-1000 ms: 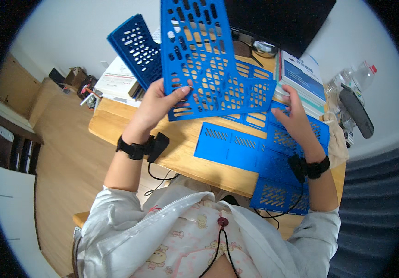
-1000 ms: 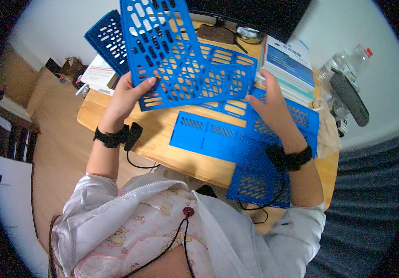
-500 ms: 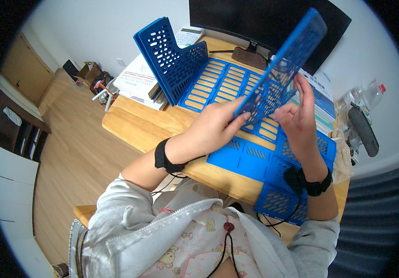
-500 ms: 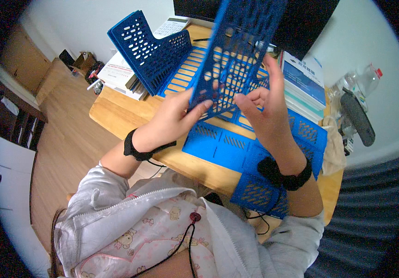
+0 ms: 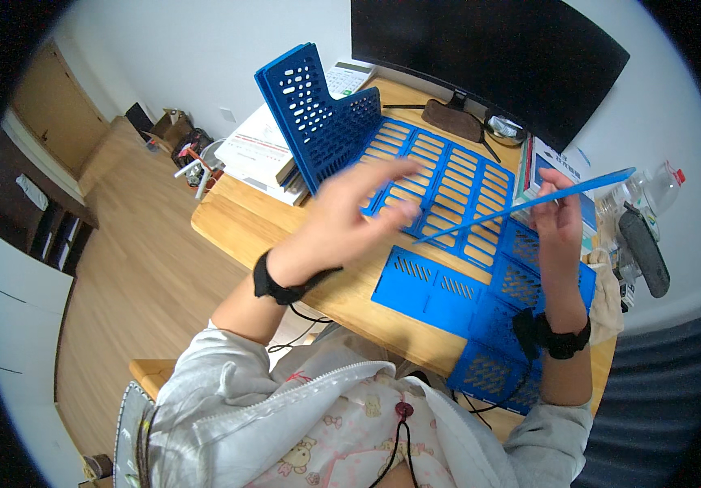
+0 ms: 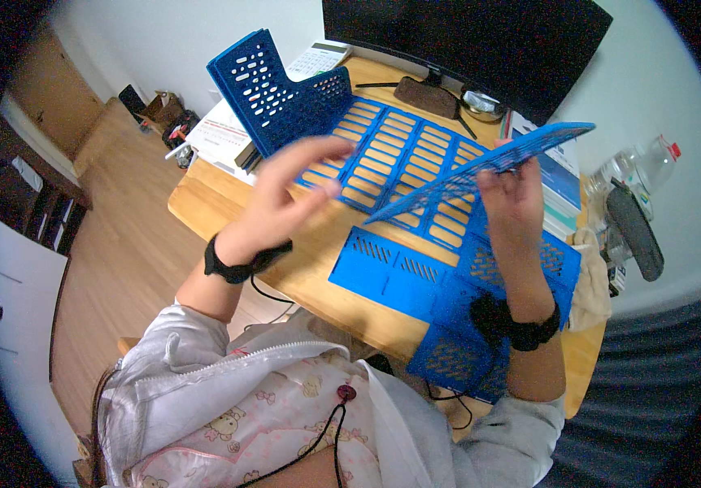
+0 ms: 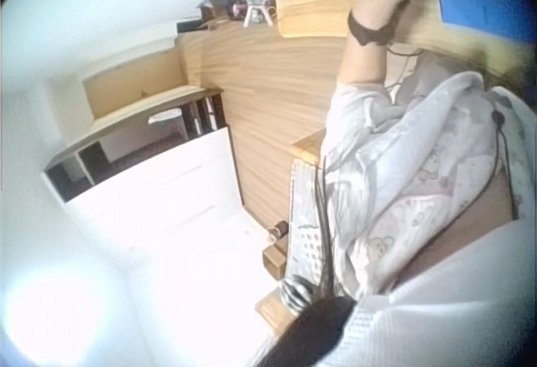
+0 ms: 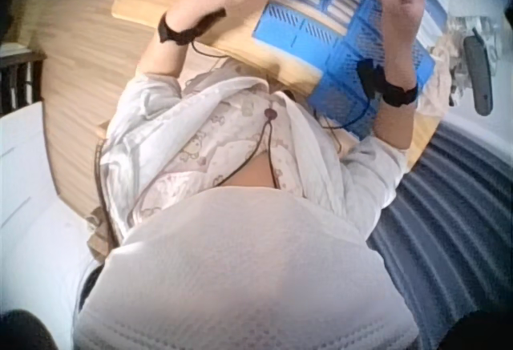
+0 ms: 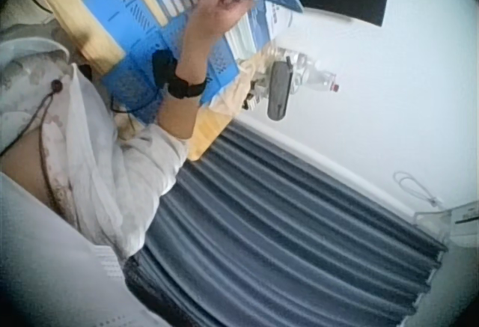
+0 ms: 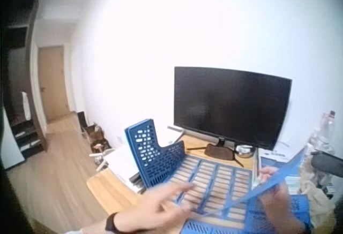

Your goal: The person assembles multiple blue plastic slotted panels on a wooden desk. They pick up panels, align edges, and interlock them to form a larger structure, repeatedly adjusting and repositioning pieces throughout the clip.

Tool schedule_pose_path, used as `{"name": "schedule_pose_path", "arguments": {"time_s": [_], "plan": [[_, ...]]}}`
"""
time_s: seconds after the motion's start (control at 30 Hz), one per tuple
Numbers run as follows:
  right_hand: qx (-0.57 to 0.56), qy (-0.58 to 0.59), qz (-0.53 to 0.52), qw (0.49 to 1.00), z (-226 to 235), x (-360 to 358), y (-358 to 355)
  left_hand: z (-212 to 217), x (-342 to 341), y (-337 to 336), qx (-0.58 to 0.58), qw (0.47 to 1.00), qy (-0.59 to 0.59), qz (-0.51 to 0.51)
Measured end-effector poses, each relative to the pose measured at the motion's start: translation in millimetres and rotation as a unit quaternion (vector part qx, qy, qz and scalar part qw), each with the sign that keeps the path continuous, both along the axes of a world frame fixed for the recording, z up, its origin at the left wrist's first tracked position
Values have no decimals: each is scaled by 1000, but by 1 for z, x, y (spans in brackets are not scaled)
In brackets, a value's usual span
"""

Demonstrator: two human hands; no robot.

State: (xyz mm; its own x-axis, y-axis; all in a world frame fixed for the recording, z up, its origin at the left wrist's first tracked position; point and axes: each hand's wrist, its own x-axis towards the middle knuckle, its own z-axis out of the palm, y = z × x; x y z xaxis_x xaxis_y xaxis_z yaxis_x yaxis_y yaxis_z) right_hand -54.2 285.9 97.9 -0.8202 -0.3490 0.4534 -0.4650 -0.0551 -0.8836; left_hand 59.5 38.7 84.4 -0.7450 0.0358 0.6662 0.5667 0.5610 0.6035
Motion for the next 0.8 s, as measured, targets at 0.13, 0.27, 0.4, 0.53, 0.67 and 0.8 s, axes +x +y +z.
{"name": "schedule_pose_path", "arguments": {"time_s": [0.13, 0.27, 0.4, 0.53, 0.67, 0.8], "plan": [[-36, -24, 45, 998, -3, -6, 16, 1, -5, -52, -13, 955, 71, 288], [-35, -9, 57, 998, -5, -7, 20, 4, -4, -85, -17, 908, 124, 400], [-19, 3, 47, 999, -4, -3, 22, 7, -5, -92, -56, 891, 139, 429], [-15, 5, 50, 999, -3, -1, 24, 8, -9, -91, -60, 881, 136, 449], [-18, 18, 53, 998, -4, -2, 26, 7, -12, -90, -40, 871, 120, 474], [-28, 4, 69, 997, -5, -1, 28, 10, -15, -91, -47, 862, 112, 491]]}}
